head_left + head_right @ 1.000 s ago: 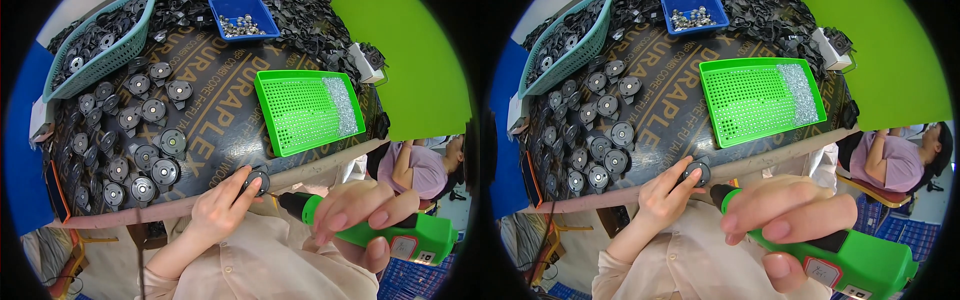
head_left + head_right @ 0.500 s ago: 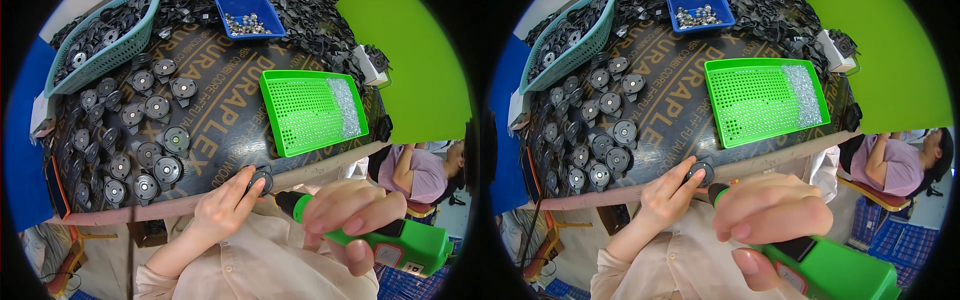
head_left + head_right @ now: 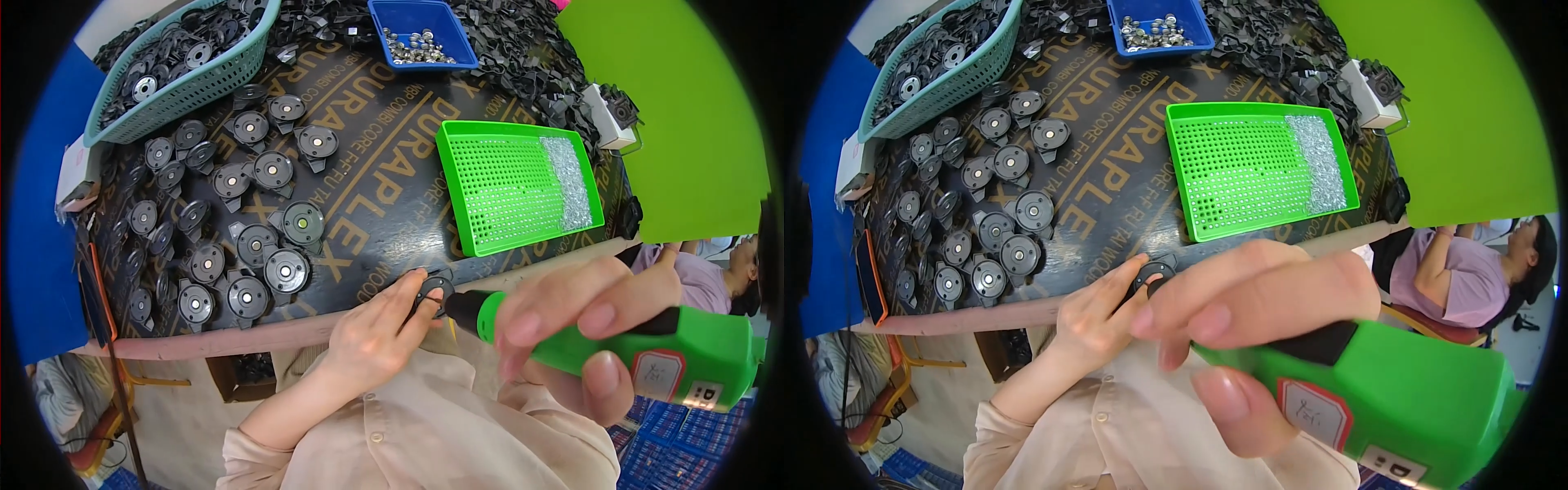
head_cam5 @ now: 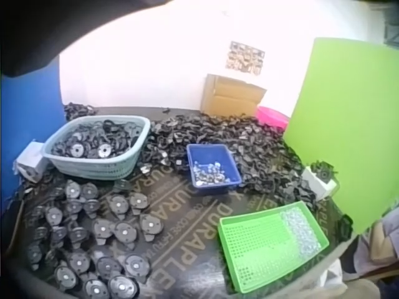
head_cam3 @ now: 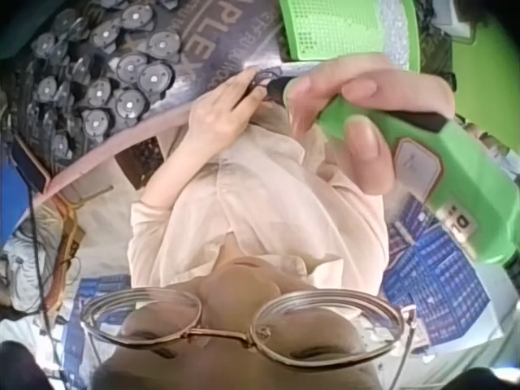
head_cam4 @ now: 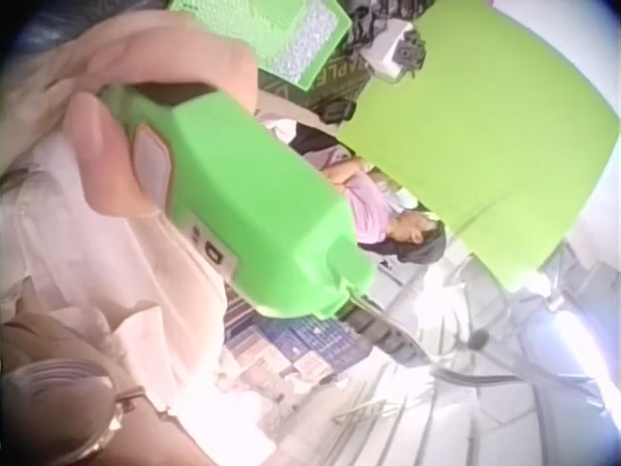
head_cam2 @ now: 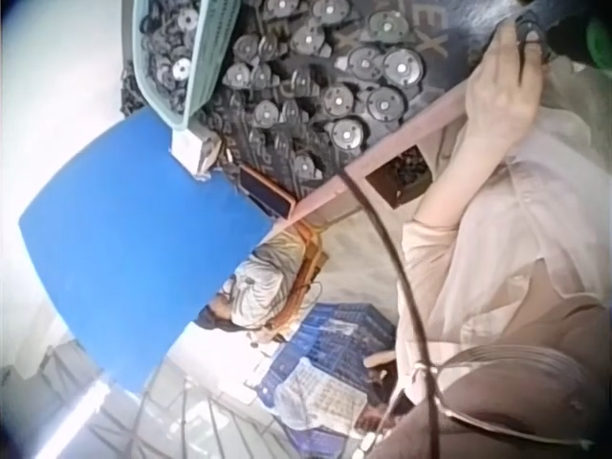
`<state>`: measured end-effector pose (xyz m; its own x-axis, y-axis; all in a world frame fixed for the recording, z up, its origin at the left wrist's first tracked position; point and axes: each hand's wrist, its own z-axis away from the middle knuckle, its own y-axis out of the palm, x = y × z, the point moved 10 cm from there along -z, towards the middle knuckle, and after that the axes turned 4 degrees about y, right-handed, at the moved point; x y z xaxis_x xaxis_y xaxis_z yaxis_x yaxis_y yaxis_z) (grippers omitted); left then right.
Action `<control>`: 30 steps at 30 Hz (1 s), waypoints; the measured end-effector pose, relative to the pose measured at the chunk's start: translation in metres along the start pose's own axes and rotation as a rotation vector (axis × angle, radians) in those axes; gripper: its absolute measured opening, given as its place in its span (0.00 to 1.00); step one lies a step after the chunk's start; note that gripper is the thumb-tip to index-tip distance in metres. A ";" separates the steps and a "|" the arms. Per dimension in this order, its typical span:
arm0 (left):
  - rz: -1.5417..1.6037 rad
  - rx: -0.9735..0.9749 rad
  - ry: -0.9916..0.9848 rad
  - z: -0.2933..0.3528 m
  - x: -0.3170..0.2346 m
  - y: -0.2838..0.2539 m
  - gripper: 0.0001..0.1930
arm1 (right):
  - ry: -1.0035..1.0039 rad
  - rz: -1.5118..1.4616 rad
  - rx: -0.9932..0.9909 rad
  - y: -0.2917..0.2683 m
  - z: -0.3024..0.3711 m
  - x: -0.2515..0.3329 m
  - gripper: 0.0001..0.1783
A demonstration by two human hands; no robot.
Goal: Assembling small plastic circular parts by inserting screws using an electric screwdriver at a factory workbench.
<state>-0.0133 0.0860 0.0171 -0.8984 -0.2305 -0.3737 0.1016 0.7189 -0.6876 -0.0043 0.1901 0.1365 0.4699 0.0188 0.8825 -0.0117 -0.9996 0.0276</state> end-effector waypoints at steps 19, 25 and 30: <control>-0.009 0.040 -0.036 0.016 -0.001 -0.021 0.17 | -0.233 -0.123 0.000 -0.010 -0.004 0.030 0.14; -0.148 0.095 -0.408 0.104 0.023 -0.140 0.23 | -0.285 -0.028 -0.111 -0.066 0.018 0.047 0.16; -0.388 0.121 -0.388 0.061 0.017 -0.134 0.25 | -0.303 -0.040 -0.120 -0.062 0.014 0.037 0.16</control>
<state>-0.0158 -0.0543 0.0653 -0.6593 -0.7038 -0.2646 -0.1362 0.4579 -0.8785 0.0263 0.2522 0.1605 0.7128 0.0325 0.7006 -0.0830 -0.9880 0.1303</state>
